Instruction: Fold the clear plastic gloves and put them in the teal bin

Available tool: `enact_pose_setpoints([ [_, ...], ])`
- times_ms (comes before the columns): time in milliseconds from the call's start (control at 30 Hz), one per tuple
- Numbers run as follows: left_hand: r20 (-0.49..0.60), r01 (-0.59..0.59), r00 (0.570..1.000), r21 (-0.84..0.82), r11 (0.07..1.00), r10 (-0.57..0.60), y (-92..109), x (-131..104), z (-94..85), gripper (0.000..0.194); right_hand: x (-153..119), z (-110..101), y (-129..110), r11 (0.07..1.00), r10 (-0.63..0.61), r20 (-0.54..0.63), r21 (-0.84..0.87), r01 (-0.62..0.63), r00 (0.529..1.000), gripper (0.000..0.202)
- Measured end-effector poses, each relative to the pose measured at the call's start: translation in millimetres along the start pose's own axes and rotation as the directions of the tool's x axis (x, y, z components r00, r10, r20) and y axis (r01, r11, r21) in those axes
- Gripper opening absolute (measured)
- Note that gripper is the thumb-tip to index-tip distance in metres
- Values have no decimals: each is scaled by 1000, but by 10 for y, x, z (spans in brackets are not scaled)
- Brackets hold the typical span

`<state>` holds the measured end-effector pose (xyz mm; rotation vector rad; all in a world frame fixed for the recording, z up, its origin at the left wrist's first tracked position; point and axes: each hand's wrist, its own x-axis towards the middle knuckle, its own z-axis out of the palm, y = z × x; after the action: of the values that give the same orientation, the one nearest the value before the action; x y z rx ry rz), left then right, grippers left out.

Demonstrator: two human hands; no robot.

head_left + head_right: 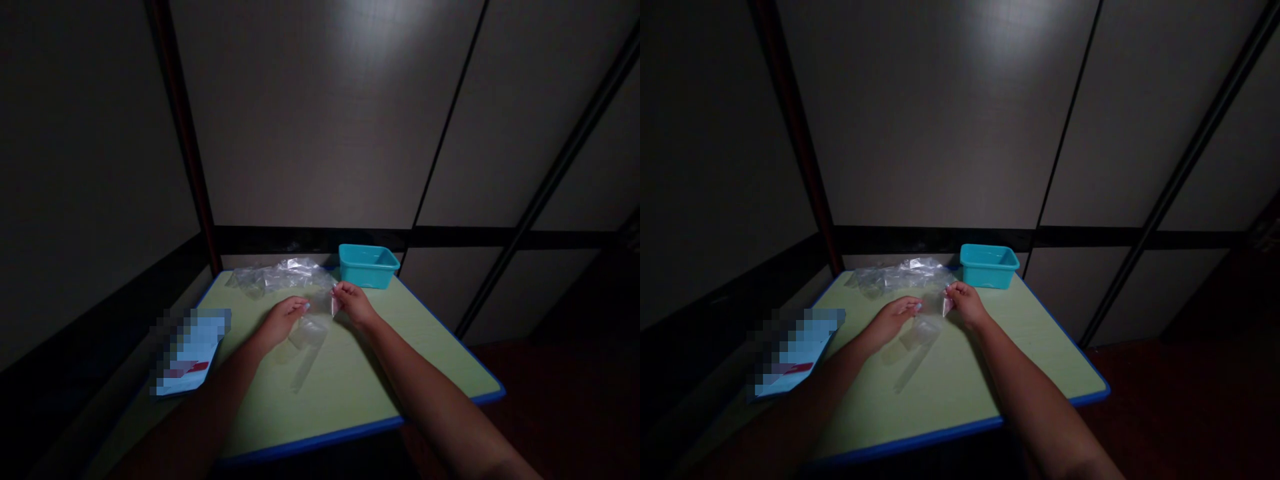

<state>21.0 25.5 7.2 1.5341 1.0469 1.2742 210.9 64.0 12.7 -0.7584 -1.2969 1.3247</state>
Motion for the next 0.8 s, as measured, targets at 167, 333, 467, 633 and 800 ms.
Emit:
enact_pose_setpoints([
  [167, 67, 56, 996, -41, 998, -53, 45, -57, 22, 26, -27, 34, -37, 998, 23, 73, 51, -27, 997, 40],
  [333, 95, 155, 985, -154, 976, -141, 92, -106, 23, 26, -46, 63, -57, 1000, 8, 104, 17, -10, 994, 41],
  [467, 51, 228, 973, -320, 920, -223, 133, -110, 27, 28, -43, 61, -69, 1000, 17, 89, -16, -16, 996, 41],
  [633, -106, 192, 960, -427, 884, -259, 151, -90, 27, 29, -6, -19, -91, 904, -260, -149, -385, 186, 954, 30],
  [800, -225, 113, 946, -443, 889, -232, 145, -66, -37, 28, -48, -12, -184, 792, -386, -85, -541, 283, 919, 25],
])
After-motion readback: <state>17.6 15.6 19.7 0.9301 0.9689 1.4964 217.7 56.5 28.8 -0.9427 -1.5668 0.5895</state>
